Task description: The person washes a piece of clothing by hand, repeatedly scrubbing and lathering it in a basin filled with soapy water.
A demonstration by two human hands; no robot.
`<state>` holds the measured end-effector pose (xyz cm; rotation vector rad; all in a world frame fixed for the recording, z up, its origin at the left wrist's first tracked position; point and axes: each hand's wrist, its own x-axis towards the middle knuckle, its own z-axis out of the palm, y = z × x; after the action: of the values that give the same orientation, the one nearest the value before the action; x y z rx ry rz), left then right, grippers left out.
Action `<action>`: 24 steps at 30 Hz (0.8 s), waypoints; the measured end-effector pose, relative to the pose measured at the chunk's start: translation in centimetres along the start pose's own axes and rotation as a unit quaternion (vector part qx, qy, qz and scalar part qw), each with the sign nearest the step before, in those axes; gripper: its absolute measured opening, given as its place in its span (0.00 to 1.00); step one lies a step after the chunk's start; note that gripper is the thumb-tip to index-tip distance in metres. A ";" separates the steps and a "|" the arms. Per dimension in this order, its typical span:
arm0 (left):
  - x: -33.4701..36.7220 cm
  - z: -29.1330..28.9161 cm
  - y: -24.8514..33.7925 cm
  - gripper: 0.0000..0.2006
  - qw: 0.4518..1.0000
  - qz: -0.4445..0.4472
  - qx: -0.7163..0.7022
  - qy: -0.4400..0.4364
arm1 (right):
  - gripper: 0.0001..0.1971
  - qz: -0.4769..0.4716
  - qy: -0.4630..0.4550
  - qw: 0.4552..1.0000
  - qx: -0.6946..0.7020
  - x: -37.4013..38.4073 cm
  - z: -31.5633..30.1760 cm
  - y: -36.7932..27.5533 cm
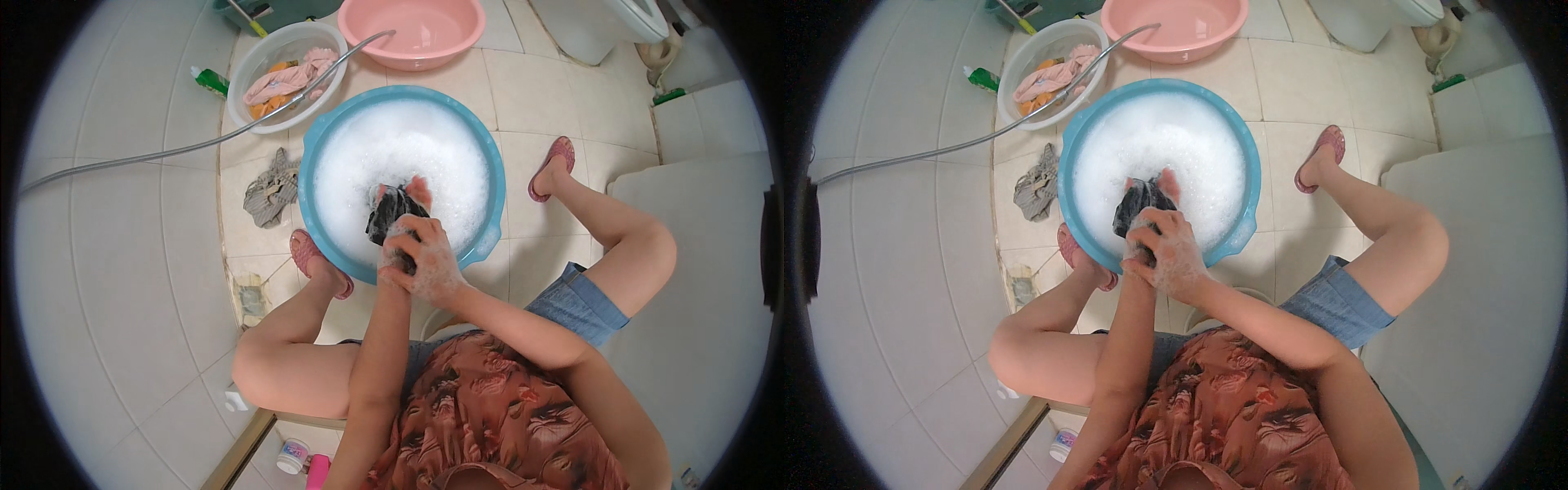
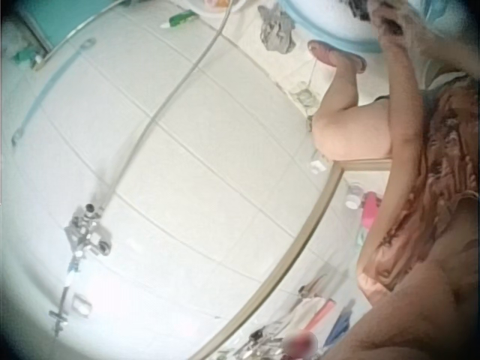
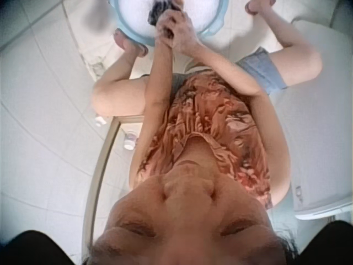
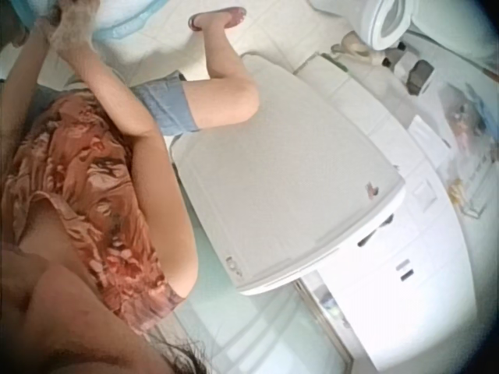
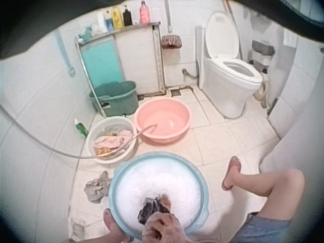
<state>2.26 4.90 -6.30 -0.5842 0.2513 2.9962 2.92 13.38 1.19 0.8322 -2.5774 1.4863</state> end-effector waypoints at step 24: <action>0.6 -4.8 0.6 0.12 0.999 -0.015 -0.027 -0.038 | 0.11 0.096 0.072 0.993 -0.017 0.7 2.9 0.0</action>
<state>3.44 3.52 -10.85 -0.4731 0.1566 2.9960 2.98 10.71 -0.17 0.4654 -2.6288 1.4812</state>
